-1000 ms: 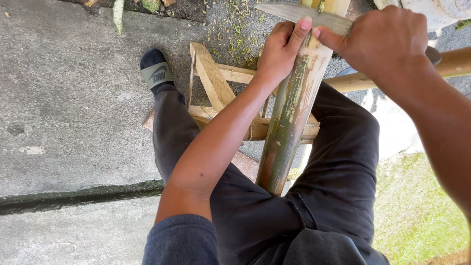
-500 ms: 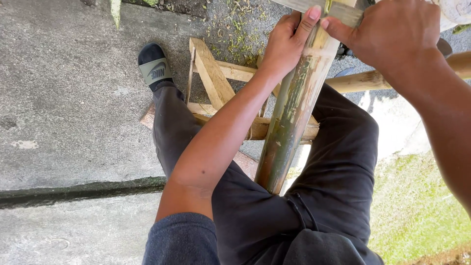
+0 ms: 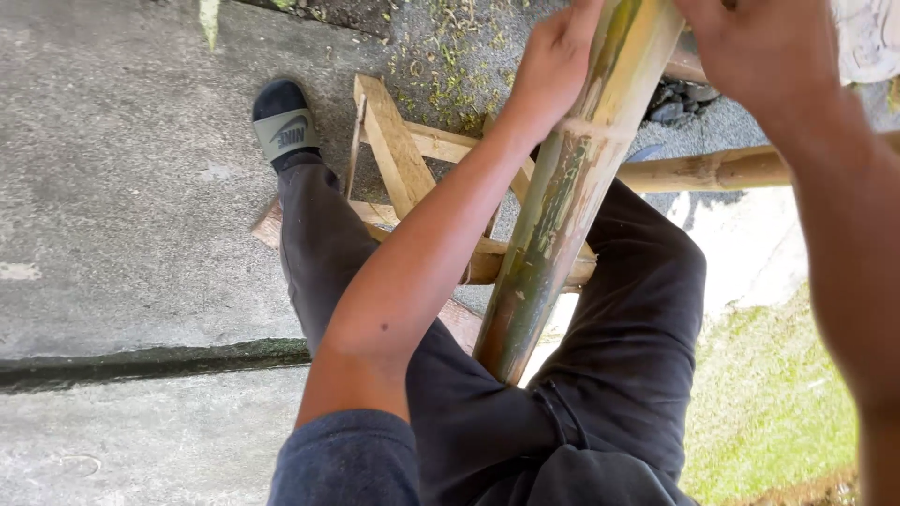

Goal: Scraping the outer layer of a bamboo pole with a knife.

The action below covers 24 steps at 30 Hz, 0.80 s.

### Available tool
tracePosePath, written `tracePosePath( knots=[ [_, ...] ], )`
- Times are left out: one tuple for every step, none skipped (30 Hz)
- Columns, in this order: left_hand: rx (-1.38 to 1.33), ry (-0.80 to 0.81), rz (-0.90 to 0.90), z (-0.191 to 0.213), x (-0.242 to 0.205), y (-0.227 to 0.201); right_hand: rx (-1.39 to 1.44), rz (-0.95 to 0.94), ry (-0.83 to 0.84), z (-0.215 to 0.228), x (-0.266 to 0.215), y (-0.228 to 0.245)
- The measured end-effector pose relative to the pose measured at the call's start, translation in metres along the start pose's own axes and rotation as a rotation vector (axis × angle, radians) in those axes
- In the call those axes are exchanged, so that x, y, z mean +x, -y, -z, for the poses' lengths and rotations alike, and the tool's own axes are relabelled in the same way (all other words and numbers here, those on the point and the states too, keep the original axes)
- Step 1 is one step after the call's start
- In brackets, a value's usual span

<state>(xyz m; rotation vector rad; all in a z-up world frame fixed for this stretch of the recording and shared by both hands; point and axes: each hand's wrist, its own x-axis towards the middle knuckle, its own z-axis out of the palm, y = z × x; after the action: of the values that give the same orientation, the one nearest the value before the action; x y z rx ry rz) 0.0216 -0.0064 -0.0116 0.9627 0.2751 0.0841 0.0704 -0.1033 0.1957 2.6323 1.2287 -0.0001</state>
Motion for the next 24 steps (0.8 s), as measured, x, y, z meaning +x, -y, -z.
tracePosePath(
  knots=[
    [0.028, 0.094, 0.192, 0.003, -0.011, -0.010, 0.124, -0.253, 0.138, 0.003, -0.005, 0.005],
    [0.056, 0.190, 0.383, 0.007, -0.022, -0.020, 0.249, -0.506, 0.276, 0.006, -0.010, 0.011],
    [0.052, 0.186, 0.375, 0.011, -0.032, -0.032, 0.245, -0.498, 0.272, 0.008, -0.017, 0.019],
    [0.078, 0.201, 0.214, 0.015, -0.042, -0.044, 0.266, -0.616, 0.376, 0.011, -0.023, 0.026],
    [0.104, 0.216, 0.055, 0.020, -0.053, -0.056, 0.286, -0.737, 0.481, 0.014, -0.032, 0.035],
    [0.101, 0.214, 0.049, 0.025, -0.062, -0.055, 0.282, -0.732, 0.477, 0.020, -0.033, 0.048],
    [0.119, 0.269, 0.037, 0.030, -0.071, -0.055, 0.203, -0.668, 0.523, 0.025, -0.035, 0.061],
    [0.138, 0.325, 0.024, 0.036, -0.079, -0.054, 0.124, -0.604, 0.569, 0.031, -0.038, 0.075],
    [0.136, 0.328, 0.020, 0.041, -0.086, -0.050, 0.120, -0.606, 0.565, 0.035, -0.040, 0.082],
    [0.127, 0.369, 0.008, 0.047, -0.093, -0.045, 0.057, -0.558, 0.587, 0.038, -0.041, 0.090],
    [0.117, 0.405, -0.003, 0.053, -0.100, -0.041, -0.005, -0.505, 0.609, 0.041, -0.042, 0.097],
    [0.115, 0.403, -0.008, 0.054, -0.103, -0.043, -0.010, -0.503, 0.606, 0.047, -0.036, 0.102],
    [0.162, 0.428, 0.066, 0.056, -0.107, -0.045, -0.061, -0.482, 0.635, 0.052, -0.031, 0.109],
    [0.208, 0.455, 0.141, 0.058, -0.111, -0.048, -0.112, -0.462, 0.664, 0.056, -0.025, 0.115],
    [0.206, 0.456, 0.142, 0.058, -0.112, -0.046, -0.112, -0.462, 0.666, 0.058, -0.024, 0.117],
    [0.198, 0.423, 0.116, 0.057, -0.113, -0.044, -0.131, -0.473, 0.711, 0.059, -0.024, 0.119],
    [0.190, 0.389, 0.085, 0.055, -0.110, -0.043, -0.153, -0.483, 0.751, 0.062, -0.021, 0.119],
    [0.187, 0.388, 0.080, 0.054, -0.110, -0.043, -0.158, -0.482, 0.749, 0.061, -0.022, 0.118],
    [0.188, 0.370, 0.057, 0.053, -0.109, -0.042, -0.169, -0.471, 0.752, 0.061, -0.022, 0.118],
    [0.190, 0.351, 0.033, 0.051, -0.108, -0.041, -0.180, -0.461, 0.756, 0.061, -0.023, 0.116],
    [0.189, 0.350, 0.031, 0.051, -0.108, -0.040, -0.182, -0.459, 0.754, 0.061, -0.021, 0.117],
    [0.183, 0.350, 0.037, 0.051, -0.108, -0.039, -0.179, -0.455, 0.766, 0.062, -0.019, 0.116],
    [0.175, 0.353, 0.051, 0.051, -0.111, -0.037, -0.174, -0.453, 0.785, 0.062, -0.020, 0.117],
    [0.173, 0.353, 0.055, 0.050, -0.114, -0.035, -0.173, -0.453, 0.790, 0.061, -0.022, 0.117]
  ],
)
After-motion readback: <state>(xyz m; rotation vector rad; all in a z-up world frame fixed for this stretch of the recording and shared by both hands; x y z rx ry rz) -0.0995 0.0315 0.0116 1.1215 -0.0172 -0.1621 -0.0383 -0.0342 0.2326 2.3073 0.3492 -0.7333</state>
